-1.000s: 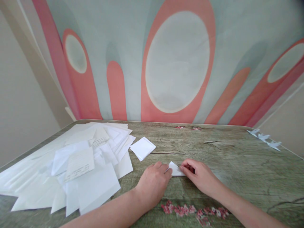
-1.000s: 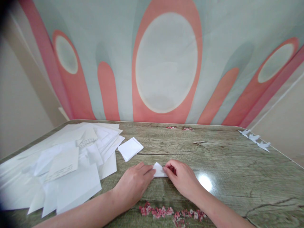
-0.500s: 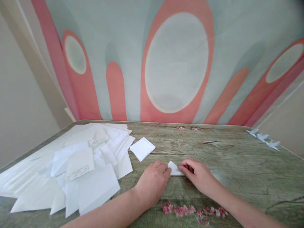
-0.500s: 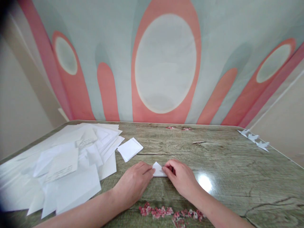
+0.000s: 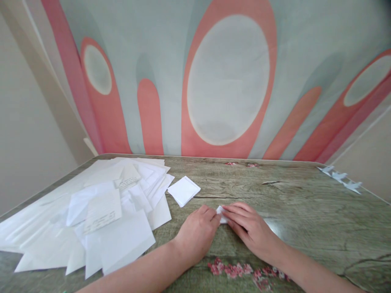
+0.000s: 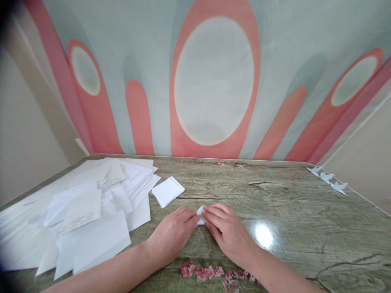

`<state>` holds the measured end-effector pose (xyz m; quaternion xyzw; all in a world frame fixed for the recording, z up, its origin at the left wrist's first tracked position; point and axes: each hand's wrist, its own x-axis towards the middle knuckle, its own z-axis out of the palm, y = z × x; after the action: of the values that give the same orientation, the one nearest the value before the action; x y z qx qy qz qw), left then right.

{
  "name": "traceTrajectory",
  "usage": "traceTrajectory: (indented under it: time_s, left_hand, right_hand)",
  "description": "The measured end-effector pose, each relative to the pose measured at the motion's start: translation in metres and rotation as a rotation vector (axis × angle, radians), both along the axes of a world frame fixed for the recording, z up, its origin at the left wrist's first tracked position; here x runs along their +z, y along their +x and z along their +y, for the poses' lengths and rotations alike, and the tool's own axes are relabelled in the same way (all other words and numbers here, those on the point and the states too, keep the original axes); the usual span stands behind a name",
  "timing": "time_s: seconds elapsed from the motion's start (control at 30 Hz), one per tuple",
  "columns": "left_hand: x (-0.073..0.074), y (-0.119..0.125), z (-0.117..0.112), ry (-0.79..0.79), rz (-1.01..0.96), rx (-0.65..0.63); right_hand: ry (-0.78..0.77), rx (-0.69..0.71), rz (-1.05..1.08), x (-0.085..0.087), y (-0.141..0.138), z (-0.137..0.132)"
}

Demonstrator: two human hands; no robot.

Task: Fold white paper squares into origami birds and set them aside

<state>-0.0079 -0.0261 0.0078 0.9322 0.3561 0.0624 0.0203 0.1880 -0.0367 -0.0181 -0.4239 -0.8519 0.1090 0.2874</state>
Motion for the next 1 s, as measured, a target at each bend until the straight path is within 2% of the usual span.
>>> traceTrajectory:
  time_s: [0.23,0.5,0.83,1.0]
  left_hand:
    - [-0.0034,0.0003,0.0021,-0.005,0.013,-0.004]
    - [-0.0043,0.0003,0.0012,0.005,-0.002,-0.006]
    - [-0.0064,0.0006,-0.0002,0.019,0.020,0.012]
    - [-0.0067,0.0007,-0.0009,0.019,0.025,0.015]
  right_hand:
    - [0.012,-0.023,-0.053,-0.0109,0.0050,0.0037]
    - [0.000,-0.031,0.033,-0.0054,0.0019,0.0011]
    - [-0.110,-0.050,0.051,-0.0061,0.0030,0.0019]
    - [-0.209,-0.075,0.144,-0.0039,0.0057,0.0029]
